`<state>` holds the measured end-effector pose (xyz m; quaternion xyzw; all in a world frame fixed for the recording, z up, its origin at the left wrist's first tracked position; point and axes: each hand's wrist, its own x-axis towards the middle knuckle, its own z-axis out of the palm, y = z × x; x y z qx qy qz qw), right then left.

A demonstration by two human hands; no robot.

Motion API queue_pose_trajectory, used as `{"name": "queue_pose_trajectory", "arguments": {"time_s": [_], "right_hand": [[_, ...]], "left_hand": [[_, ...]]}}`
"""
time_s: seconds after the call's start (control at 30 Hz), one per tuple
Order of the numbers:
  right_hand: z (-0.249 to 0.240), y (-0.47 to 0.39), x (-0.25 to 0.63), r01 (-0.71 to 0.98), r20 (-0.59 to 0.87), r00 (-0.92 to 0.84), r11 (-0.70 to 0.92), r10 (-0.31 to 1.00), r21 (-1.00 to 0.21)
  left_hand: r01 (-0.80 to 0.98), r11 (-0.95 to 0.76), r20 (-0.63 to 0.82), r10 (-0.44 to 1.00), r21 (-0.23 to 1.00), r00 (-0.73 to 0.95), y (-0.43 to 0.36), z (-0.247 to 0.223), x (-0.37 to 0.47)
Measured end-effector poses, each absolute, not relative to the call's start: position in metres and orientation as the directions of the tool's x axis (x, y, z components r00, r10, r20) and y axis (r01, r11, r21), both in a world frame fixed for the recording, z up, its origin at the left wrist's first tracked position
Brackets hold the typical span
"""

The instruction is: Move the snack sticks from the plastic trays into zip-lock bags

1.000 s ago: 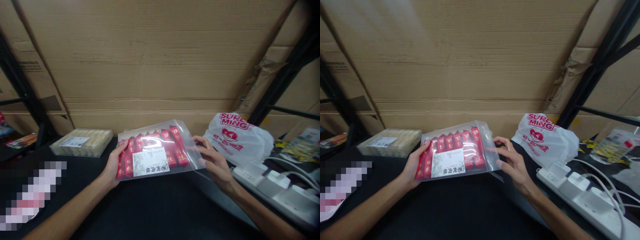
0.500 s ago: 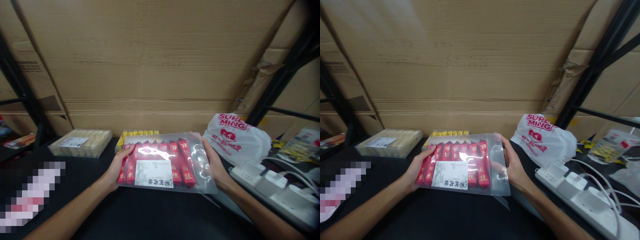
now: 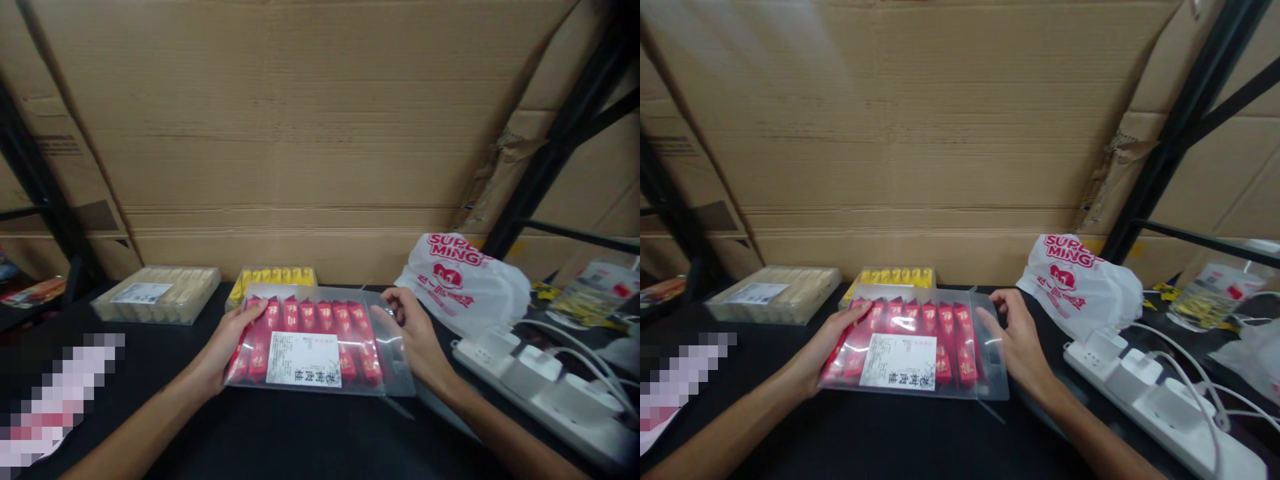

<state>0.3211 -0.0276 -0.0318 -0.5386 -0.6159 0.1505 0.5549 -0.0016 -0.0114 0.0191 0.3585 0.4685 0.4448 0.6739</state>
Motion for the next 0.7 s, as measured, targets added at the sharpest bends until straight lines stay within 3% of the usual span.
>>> {"name": "queue_pose_trajectory", "arguments": {"time_s": [0.13,0.3,0.4,0.47,0.7], "right_hand": [[-0.042,-0.027,0.314,0.117,0.153,-0.078,0.162,0.985,-0.980],[-0.050,-0.029,0.307,-0.156,-0.080,-0.231,-0.118,0.970,-0.981],[-0.048,-0.030,0.307,-0.215,-0.138,-0.298,-0.207,0.945,-0.954],[-0.045,-0.032,0.307,-0.209,-0.179,-0.314,-0.252,0.932,-0.945],[-0.038,-0.034,0.304,-0.120,-0.255,-0.319,-0.305,0.913,-0.945]], "left_hand": [[-0.182,0.303,-0.283,0.951,0.936,0.124,-0.017,0.028,-0.009],[-0.010,0.062,-0.059,0.979,0.998,0.196,-0.015,0.053,-0.019],[0.204,-0.111,0.077,0.983,0.973,0.166,-0.011,0.074,-0.024],[0.282,-0.114,0.081,0.989,0.953,0.125,-0.009,0.085,-0.026],[0.130,0.068,-0.085,0.988,0.989,0.128,-0.003,0.104,-0.036]]}}
